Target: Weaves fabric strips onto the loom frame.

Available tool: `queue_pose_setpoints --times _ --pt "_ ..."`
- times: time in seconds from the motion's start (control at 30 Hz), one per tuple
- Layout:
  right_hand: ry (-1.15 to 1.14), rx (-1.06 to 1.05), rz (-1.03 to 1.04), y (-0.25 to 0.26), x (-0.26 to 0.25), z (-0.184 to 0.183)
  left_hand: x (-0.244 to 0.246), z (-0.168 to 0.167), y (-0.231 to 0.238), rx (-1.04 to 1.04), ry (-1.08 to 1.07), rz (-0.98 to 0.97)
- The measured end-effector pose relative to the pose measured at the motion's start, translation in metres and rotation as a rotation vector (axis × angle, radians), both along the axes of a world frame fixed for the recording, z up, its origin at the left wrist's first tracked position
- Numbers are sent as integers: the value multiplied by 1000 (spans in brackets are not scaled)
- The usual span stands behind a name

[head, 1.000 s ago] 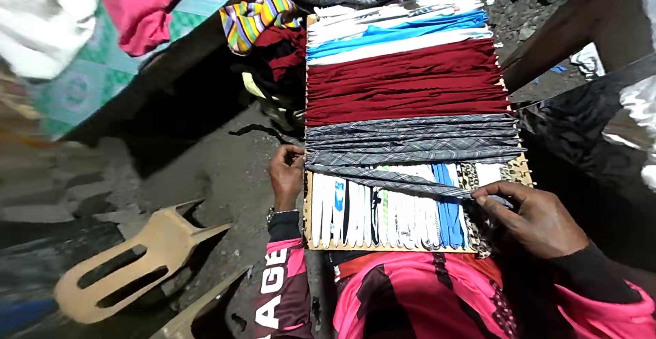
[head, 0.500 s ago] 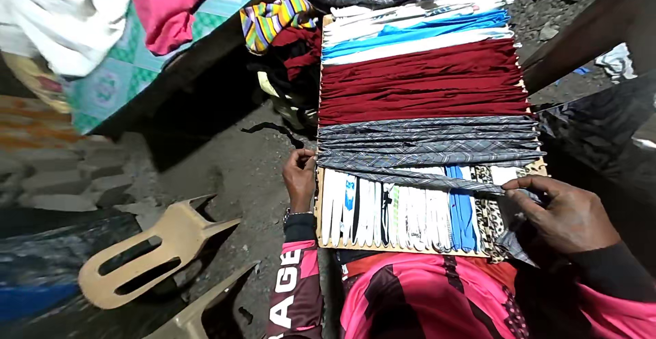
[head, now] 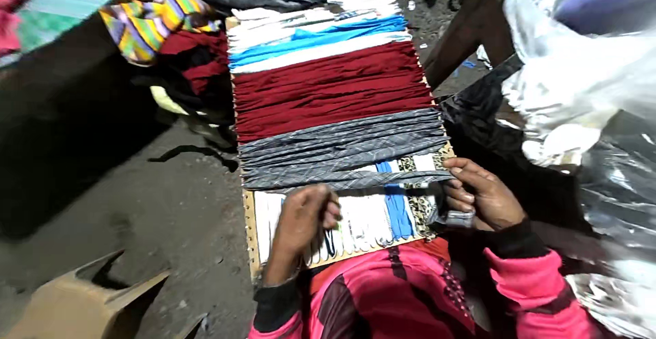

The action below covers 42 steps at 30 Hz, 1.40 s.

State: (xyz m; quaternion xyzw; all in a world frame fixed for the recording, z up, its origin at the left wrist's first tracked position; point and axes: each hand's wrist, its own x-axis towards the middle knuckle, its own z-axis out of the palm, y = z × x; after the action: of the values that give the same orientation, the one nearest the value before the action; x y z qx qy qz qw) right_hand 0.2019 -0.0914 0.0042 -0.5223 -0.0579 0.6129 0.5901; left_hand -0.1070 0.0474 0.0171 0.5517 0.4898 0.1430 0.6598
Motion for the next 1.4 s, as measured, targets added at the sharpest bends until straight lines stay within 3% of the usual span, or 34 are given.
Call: queue_pose_setpoints --times 0.07,0.17,0.3,0.37,0.4,0.47,0.53,0.6,0.67,0.77,0.83,0.93,1.0,1.1,1.23,1.3,1.4 --pt "61 -16 -51 -6 -10 -4 40 -12 -18 -161 -60 -110" --pt "1 -63 26 -26 -20 -6 99 -20 -43 -288 -178 93" --pt "-321 2 603 -65 -25 7 142 -29 -55 -432 -340 259" --pt "-631 46 892 -75 -19 21 150 -32 -54 -525 -333 276" --pt "-833 86 939 -75 -15 29 151 -33 -54 -563 -308 277" --pt "-1170 149 843 -63 -8 44 153 -34 -57 -582 -264 250" --pt "-1308 264 705 -32 -10 57 151 -34 -70 -511 -280 205" --pt "-1187 515 670 4 -23 52 136 -23 -90 -435 -302 135" --pt "-980 677 807 39 -37 34 123 -14 -99 -397 -124 -20" --pt "-865 570 1103 68 -36 7 124 -11 -86 -311 -56 -378" --pt "-935 520 1192 70 -25 -9 117 0 -70 -205 38 -650" --pt "-1135 504 1223 61 -10 -23 100 20 -52 68 157 -904" --pt "-1065 467 1184 52 0 -20 92 39 -34 254 170 -958" --pt "-726 551 894 36 12 -26 78 70 11 481 158 -901" --pt "-390 342 615 20 14 -26 81 96 72 589 165 -836" --pt "-339 247 439 15 13 -28 97 97 78 651 188 -763" --pt "-374 151 241 19 22 -28 142 73 73 669 194 -665"
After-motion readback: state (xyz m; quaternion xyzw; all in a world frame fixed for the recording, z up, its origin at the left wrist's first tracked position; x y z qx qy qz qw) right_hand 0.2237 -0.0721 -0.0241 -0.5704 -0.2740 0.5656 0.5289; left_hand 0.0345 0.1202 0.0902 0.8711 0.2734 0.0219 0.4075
